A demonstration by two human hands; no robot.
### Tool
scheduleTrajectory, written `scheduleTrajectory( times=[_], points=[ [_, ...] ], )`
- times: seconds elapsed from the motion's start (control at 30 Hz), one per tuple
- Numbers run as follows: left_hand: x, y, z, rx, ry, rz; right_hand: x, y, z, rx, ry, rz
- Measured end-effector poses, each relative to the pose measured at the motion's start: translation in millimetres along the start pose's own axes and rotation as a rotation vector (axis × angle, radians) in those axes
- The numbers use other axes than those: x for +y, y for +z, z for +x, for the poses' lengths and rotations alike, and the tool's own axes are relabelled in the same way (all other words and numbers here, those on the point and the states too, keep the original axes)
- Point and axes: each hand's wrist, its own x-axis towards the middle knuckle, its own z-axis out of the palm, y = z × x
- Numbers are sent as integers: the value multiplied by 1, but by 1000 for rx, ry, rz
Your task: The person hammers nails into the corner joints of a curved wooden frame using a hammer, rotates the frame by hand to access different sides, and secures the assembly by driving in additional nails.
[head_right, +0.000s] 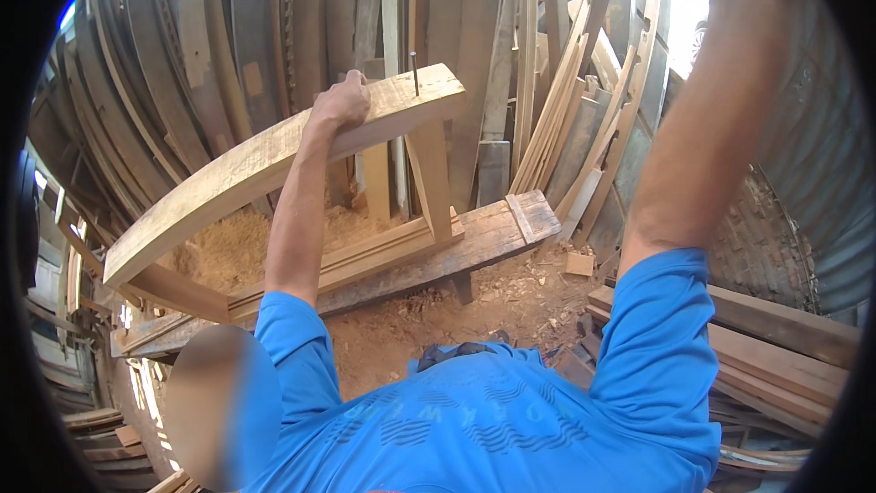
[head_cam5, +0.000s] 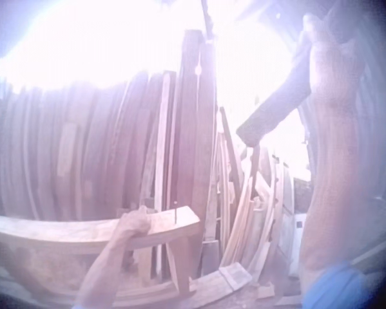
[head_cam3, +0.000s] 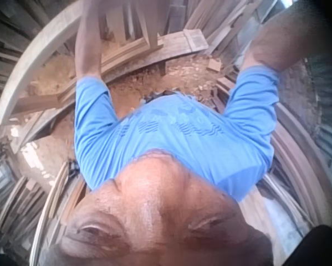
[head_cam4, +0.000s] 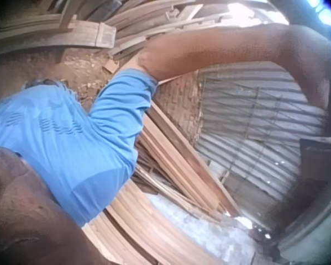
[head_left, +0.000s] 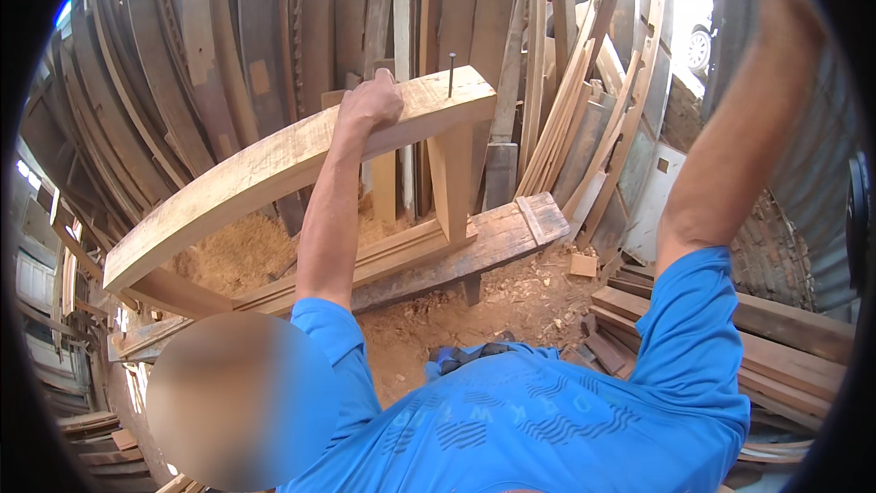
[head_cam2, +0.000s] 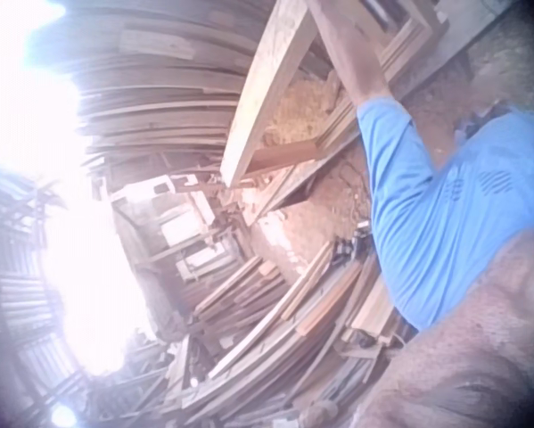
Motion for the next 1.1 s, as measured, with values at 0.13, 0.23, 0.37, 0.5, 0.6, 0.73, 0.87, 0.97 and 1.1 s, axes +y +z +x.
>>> scheduleTrajectory(
  times=[0.13, 0.23, 0.37, 0.5, 0.6, 0.73, 0.87, 0.97, 1.1],
  points=[
    [-12, -6, -6, -9, -47, 1, -105, 73, -104, -934, 396, 488],
    [-19, 25, 1, 14, 8, 8, -127, 70, -167, -1200, 117, 457],
    [-27, 6, 9, 9, 11, -7, -148, -2, -68, -1178, 849, 734],
    [-22, 6, 6, 8, 20, -37, -86, -73, 5, -532, 265, 542],
    [-16, 7, 2, -2, 31, -8, -43, -75, 17, -165, -101, 148],
    [11, 5, 0, 15, 80, -60, -36, -40, 5, -310, -176, -38],
    [-3, 4, -2, 21, 55, -51, -79, 53, -91, -1105, 77, 178],
    [-18, 13, 10, 50, -3, -85, -172, 39, -138, -1502, 320, 335],
    [-29, 20, 13, 100, 7, 44, -167, 5, -73, -1522, 839, 673]
  ],
)
